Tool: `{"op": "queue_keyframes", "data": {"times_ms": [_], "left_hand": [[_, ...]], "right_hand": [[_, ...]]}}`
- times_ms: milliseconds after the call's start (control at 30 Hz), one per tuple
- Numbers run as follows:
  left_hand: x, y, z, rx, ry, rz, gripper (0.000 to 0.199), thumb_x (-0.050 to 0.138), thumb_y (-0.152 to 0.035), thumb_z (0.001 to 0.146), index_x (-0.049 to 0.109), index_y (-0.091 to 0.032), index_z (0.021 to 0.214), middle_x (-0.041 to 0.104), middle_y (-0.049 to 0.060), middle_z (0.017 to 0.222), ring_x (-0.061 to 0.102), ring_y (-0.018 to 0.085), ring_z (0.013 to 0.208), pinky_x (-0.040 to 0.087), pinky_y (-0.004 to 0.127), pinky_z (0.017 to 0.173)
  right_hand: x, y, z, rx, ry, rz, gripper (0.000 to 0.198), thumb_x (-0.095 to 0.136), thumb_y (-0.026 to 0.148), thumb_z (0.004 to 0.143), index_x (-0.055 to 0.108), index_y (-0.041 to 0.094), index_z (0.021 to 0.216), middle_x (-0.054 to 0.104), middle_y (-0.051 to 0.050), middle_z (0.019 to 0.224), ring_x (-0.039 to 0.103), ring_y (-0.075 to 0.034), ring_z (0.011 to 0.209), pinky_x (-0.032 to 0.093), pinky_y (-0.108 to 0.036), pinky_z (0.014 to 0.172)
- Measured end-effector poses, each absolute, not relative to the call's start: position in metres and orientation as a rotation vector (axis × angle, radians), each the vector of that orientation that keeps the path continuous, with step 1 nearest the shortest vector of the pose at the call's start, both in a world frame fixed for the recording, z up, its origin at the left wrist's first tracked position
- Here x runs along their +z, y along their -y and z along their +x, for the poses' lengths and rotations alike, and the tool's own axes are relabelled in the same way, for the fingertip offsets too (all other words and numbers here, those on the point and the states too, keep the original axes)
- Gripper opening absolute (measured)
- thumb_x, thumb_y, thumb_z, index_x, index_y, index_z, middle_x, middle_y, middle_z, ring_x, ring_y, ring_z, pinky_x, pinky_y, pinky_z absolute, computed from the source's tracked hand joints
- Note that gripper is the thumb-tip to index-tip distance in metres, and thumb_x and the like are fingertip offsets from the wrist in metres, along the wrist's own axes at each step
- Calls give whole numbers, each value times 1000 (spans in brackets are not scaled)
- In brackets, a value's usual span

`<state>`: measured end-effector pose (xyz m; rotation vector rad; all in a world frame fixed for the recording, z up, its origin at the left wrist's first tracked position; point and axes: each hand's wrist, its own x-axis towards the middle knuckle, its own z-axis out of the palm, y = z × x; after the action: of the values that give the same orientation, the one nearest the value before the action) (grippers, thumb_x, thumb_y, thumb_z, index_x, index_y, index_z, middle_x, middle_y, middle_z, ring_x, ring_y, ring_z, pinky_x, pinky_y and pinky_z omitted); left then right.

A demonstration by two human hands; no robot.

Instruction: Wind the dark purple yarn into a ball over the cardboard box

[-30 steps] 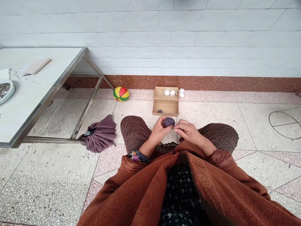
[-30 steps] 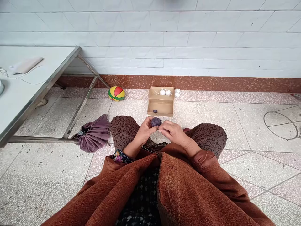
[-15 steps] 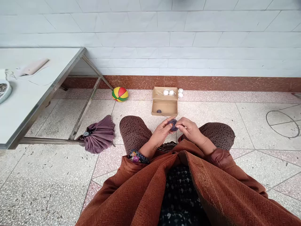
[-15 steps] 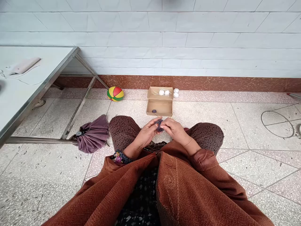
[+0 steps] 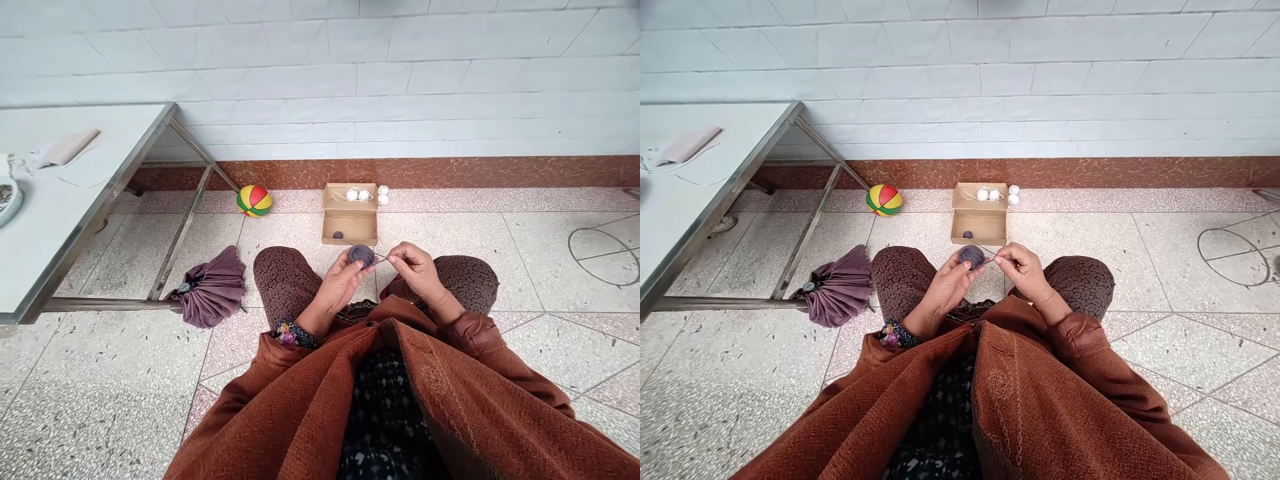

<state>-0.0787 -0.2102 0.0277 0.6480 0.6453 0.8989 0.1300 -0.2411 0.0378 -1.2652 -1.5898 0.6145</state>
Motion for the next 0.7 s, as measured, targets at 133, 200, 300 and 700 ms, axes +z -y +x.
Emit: {"op": "queue_keyframes", "data": {"times_ms": [133,200,300,700], "left_hand": [[29,205,-85,937,-668,583,54,93,-51,77,66,-24,114,74,7,124,74,25,113,57,40,100],[28,204,-87,936,-686,561,54,93,-52,76,68,-23,114,75,7,122,73,21,103,57,34,89],[28,204,-87,931,-697,535,52,89,-56,78,69,-22,112,77,8,117,71,19,97,55,31,81],[26,203,-91,971,-714,562,53,94,-52,74,72,-23,112,76,7,120,71,20,104,55,34,91]], "right_hand": [[25,239,130,657,1513,-1356,37,66,56,102,69,23,86,62,0,71,54,-16,63,48,-31,63],[17,237,130,651,1477,-1398,37,67,57,101,68,23,85,61,1,70,52,-16,62,46,-30,62],[9,235,132,633,1431,-1453,39,68,59,99,68,23,85,59,2,68,49,-15,60,43,-29,59],[36,251,137,425,1511,-1371,29,66,49,104,73,25,90,67,-1,73,58,-18,62,50,-33,62]]}}
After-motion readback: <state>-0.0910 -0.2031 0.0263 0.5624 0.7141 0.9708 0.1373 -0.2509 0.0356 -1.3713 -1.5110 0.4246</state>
